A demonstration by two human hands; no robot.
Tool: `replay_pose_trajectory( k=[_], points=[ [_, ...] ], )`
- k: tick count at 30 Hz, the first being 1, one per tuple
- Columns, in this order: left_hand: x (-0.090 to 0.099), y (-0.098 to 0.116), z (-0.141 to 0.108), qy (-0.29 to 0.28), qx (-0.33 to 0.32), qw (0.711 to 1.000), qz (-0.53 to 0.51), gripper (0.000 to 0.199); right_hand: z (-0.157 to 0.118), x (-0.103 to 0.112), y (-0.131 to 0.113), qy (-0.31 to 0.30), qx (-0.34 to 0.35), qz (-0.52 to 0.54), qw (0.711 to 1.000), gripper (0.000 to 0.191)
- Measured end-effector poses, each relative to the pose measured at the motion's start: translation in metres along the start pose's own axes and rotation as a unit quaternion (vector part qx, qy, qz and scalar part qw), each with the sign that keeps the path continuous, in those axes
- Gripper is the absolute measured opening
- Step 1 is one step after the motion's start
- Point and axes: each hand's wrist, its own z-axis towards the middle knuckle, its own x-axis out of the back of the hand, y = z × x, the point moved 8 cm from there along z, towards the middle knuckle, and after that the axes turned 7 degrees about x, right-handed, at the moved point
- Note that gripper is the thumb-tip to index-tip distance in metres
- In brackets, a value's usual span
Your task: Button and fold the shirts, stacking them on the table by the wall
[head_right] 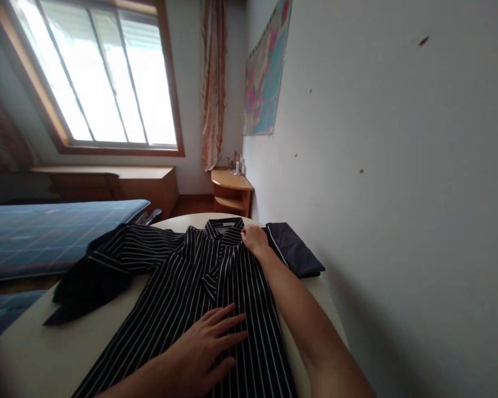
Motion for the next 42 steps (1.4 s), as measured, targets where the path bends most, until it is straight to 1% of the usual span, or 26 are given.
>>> replay_pose_trajectory(
  k=[2, 4, 7, 11, 14, 16, 19, 23, 25, 28, 33, 36, 40, 42],
  points=[
    [0.002, -0.002, 0.002, 0.002, 0.001, 1.000, -0.004, 0.047, 0.014, -0.011, 0.004, -0.014, -0.008, -0.009, 1.000, 0.026],
    [0.003, -0.005, 0.005, 0.012, -0.003, 1.000, -0.009, 0.045, 0.025, -0.022, 0.008, -0.024, -0.021, -0.018, 0.999, 0.026],
    [-0.003, -0.011, 0.009, 0.015, -0.014, 1.000, -0.011, 0.045, 0.034, -0.034, 0.016, -0.033, -0.038, -0.033, 0.998, 0.033],
    [-0.012, -0.018, 0.012, 0.006, -0.032, 0.999, 0.002, 0.045, 0.041, -0.043, 0.021, -0.041, -0.047, -0.051, 0.997, 0.036],
    [-0.016, -0.020, 0.013, 0.008, -0.041, 0.999, 0.022, 0.046, 0.045, -0.045, 0.020, -0.043, -0.042, -0.063, 0.996, 0.035],
    [-0.016, -0.021, 0.014, 0.023, -0.049, 0.998, 0.031, 0.046, 0.048, -0.044, 0.019, -0.041, -0.038, -0.070, 0.996, 0.035],
    [-0.018, -0.022, 0.015, 0.040, -0.060, 0.997, 0.038, 0.046, 0.055, -0.037, 0.018, -0.030, -0.031, -0.076, 0.996, 0.038],
    [-0.022, -0.024, 0.016, 0.042, -0.069, 0.995, 0.054, 0.048, 0.069, -0.025, 0.014, -0.010, -0.026, -0.077, 0.997, 0.040],
    [-0.023, -0.024, 0.015, 0.051, -0.075, 0.994, 0.059, 0.049, 0.075, -0.023, 0.009, -0.005, -0.028, -0.076, 0.997, 0.041],
    [-0.023, -0.024, 0.014, 0.069, -0.085, 0.991, 0.079, 0.050, 0.076, -0.029, -0.002, -0.007, -0.021, -0.070, 0.997, 0.040],
    [-0.024, -0.023, 0.012, 0.105, -0.091, 0.983, 0.123, 0.050, 0.068, -0.045, -0.019, -0.012, 0.002, -0.057, 0.998, 0.036],
    [-0.027, -0.025, 0.012, 0.102, -0.088, 0.982, 0.129, 0.049, 0.068, -0.047, -0.025, -0.005, 0.025, -0.030, 0.999, 0.034],
    [-0.031, -0.027, 0.012, 0.097, -0.088, 0.983, 0.130, 0.047, 0.075, -0.047, -0.032, -0.026, 0.074, 0.012, 0.997, 0.028],
    [-0.031, -0.027, 0.012, 0.098, -0.086, 0.983, 0.131, 0.045, 0.076, -0.047, -0.033, -0.027, 0.076, 0.014, 0.997, 0.025]
  ],
)
